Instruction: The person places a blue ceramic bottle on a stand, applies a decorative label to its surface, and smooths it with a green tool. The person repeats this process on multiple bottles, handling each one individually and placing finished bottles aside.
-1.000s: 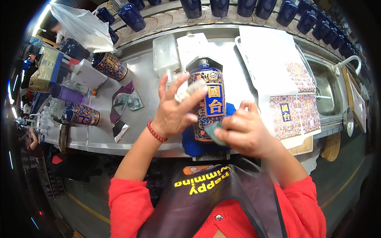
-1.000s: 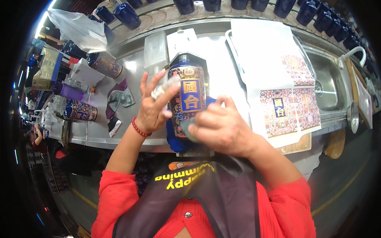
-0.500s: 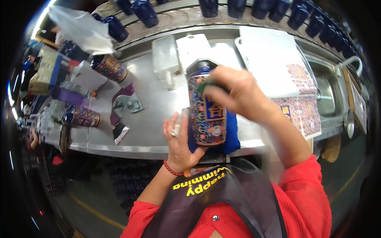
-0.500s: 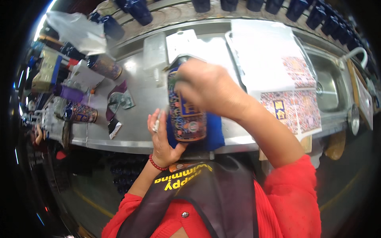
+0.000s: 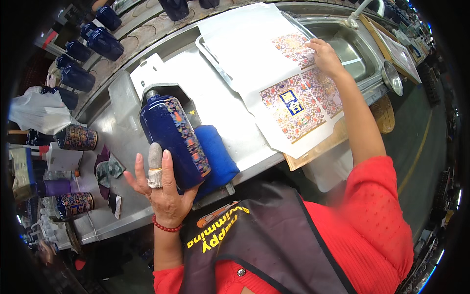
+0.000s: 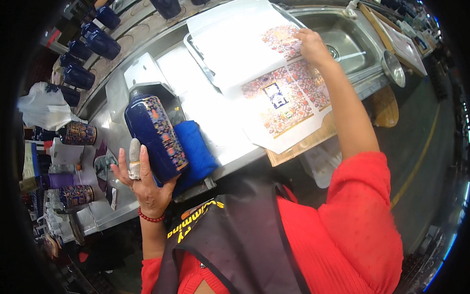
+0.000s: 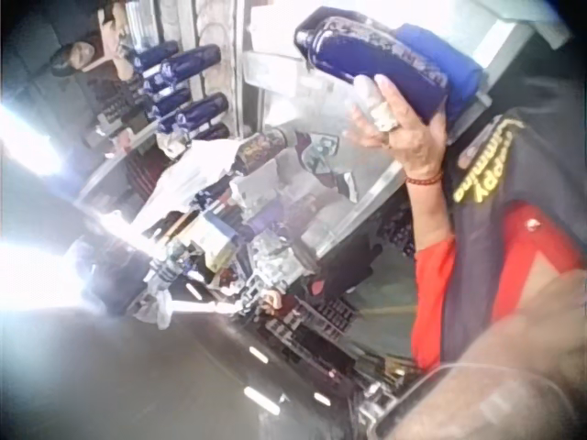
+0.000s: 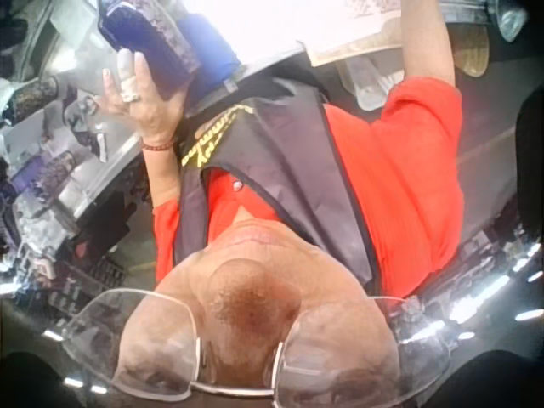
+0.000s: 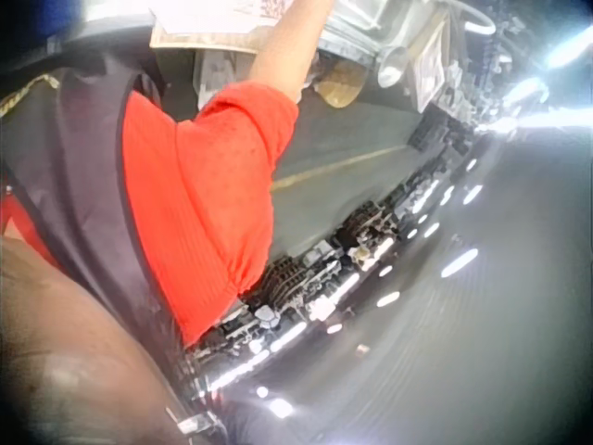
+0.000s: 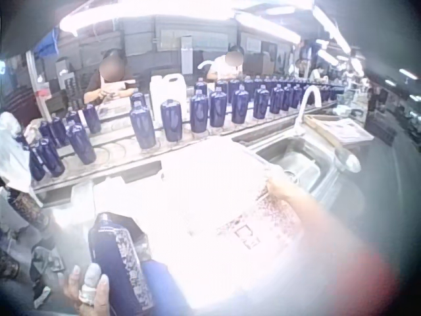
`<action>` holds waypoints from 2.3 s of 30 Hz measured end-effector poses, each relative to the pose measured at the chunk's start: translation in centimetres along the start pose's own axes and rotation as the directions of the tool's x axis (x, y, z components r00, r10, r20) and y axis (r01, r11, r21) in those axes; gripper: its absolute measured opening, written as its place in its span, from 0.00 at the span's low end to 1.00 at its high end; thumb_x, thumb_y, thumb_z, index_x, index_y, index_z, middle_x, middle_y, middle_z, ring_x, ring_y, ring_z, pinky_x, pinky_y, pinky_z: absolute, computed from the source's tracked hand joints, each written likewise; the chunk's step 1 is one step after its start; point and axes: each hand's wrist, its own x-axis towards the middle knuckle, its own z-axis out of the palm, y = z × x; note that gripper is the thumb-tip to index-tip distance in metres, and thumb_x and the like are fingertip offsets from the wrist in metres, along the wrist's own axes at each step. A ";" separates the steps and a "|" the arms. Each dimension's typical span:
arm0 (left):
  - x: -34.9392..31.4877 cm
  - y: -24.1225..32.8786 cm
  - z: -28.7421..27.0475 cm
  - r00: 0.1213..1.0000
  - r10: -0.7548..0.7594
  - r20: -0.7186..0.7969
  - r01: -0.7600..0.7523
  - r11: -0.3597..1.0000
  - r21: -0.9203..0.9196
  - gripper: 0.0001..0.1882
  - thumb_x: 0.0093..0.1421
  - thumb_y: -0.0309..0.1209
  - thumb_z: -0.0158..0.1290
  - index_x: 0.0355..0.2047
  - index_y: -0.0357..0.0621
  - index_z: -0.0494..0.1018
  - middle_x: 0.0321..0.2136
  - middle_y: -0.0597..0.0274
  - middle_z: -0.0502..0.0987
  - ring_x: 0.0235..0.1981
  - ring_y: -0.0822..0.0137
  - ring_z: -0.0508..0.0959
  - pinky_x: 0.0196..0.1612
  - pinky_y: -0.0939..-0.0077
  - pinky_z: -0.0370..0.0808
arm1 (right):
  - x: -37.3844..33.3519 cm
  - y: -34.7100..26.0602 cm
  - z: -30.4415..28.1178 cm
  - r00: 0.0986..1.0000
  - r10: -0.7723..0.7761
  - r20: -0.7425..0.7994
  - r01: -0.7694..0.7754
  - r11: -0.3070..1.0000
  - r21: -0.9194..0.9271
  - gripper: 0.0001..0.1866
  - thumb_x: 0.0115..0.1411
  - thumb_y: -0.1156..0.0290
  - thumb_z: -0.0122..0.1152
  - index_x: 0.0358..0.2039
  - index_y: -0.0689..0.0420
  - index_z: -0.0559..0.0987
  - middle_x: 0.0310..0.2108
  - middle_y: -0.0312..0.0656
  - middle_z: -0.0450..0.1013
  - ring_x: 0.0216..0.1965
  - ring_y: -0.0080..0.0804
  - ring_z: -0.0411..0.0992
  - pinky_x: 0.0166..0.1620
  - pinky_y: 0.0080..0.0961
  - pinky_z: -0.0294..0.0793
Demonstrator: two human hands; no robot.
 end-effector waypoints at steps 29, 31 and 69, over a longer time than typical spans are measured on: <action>-3.3 1.5 3.1 0.959 -0.282 0.015 0.275 0.922 -0.272 0.48 0.64 0.57 0.53 0.70 0.34 0.51 0.65 0.34 0.58 0.66 0.35 0.59 0.66 0.45 0.56 | 9.9 13.8 -0.2 0.947 -0.021 0.321 -0.218 0.691 0.689 0.22 0.63 0.77 0.50 0.56 0.47 0.79 0.47 0.36 0.75 0.49 0.32 0.71 0.50 0.43 0.75; -3.4 1.5 3.1 0.958 -0.286 0.022 0.282 0.926 -0.250 0.47 0.64 0.56 0.53 0.70 0.33 0.51 0.65 0.34 0.59 0.66 0.36 0.59 0.66 0.46 0.56 | 10.8 8.8 0.2 0.937 -0.188 0.294 0.119 0.964 0.237 0.29 0.61 0.81 0.48 0.59 0.38 0.78 0.55 0.35 0.71 0.58 0.35 0.68 0.55 0.44 0.72; -1.4 1.0 -0.1 0.936 -0.328 0.127 0.338 0.939 -0.067 0.46 0.50 0.56 0.66 0.59 0.32 0.70 0.51 0.51 0.77 0.61 0.45 0.67 0.68 0.42 0.49 | 8.7 32.7 8.0 0.909 0.412 -0.057 -0.409 0.859 -0.309 0.23 0.58 0.48 0.61 0.37 0.57 0.84 0.36 0.53 0.81 0.41 0.53 0.79 0.46 0.44 0.76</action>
